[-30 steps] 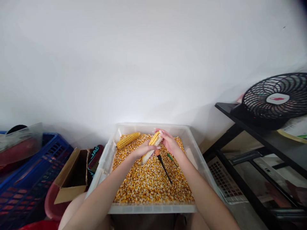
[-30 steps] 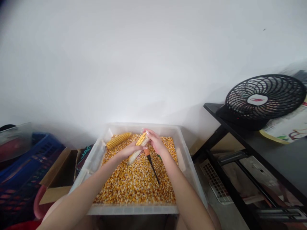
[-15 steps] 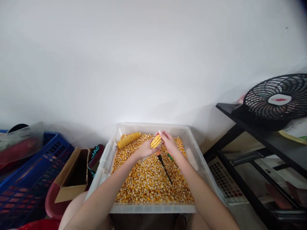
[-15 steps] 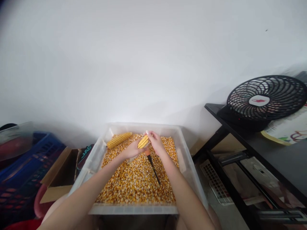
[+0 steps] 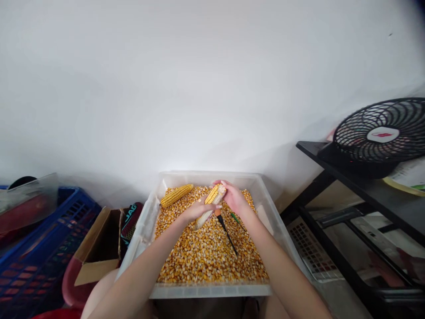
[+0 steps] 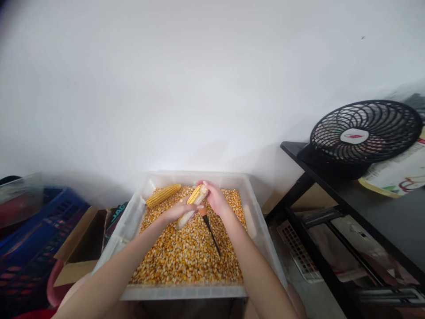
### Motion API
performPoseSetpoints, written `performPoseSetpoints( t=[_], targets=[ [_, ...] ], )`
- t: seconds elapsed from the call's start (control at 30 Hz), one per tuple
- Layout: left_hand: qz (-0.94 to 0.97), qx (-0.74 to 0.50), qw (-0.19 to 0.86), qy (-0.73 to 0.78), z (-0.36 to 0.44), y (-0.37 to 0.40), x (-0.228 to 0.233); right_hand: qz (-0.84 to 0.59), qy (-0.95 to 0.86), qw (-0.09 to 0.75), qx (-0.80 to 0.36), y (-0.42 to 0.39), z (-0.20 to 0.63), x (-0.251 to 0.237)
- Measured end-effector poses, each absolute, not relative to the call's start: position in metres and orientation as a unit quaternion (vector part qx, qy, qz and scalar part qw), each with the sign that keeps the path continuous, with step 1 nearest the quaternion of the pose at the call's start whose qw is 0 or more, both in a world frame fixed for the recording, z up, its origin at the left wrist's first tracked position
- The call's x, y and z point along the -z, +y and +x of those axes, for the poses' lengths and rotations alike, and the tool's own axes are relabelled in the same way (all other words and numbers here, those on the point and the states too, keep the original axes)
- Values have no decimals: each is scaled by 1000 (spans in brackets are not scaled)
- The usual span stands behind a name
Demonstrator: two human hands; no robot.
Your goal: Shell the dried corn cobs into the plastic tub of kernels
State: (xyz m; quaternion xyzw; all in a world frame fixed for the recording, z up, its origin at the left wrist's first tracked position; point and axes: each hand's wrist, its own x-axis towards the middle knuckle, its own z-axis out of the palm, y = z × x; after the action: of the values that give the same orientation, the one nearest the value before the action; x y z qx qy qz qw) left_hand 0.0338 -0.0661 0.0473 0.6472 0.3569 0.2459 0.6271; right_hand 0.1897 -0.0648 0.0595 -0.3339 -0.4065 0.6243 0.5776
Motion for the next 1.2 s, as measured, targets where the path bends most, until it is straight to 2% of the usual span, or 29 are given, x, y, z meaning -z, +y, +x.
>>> performPoseSetpoints(
  t=[0.2, 0.27, 0.57, 0.67, 0.77, 0.87, 1.07, 1.2],
  targets=[
    [768, -271, 387, 433, 38, -62, -41, -411, -352, 592, -598, -61, 186, -50],
    [772, -268, 353, 457, 37, -62, -37, -423, -360, 585, -592, -61, 183, -45],
    [708, -315, 531, 344, 43, -59, -32, -353, -364, 606, -614, -61, 183, -47],
    [714, -326, 502, 364, 45, -60, -32, -360, -358, 598, -620, -61, 183, -48],
    [727, -331, 435, 415, 43, -63, -31, -432, -371, 594, -568, -63, 179, -44],
    [732, -322, 424, 425, 41, -64, -31, -453, -400, 580, -546, -63, 177, -40],
    [699, -330, 525, 356, 39, -64, -47, -404, -435, 563, -576, -65, 183, -42],
    [609, -305, 632, 370, 38, -67, -51, -360, -422, 562, -613, -66, 185, -49]
  ],
)
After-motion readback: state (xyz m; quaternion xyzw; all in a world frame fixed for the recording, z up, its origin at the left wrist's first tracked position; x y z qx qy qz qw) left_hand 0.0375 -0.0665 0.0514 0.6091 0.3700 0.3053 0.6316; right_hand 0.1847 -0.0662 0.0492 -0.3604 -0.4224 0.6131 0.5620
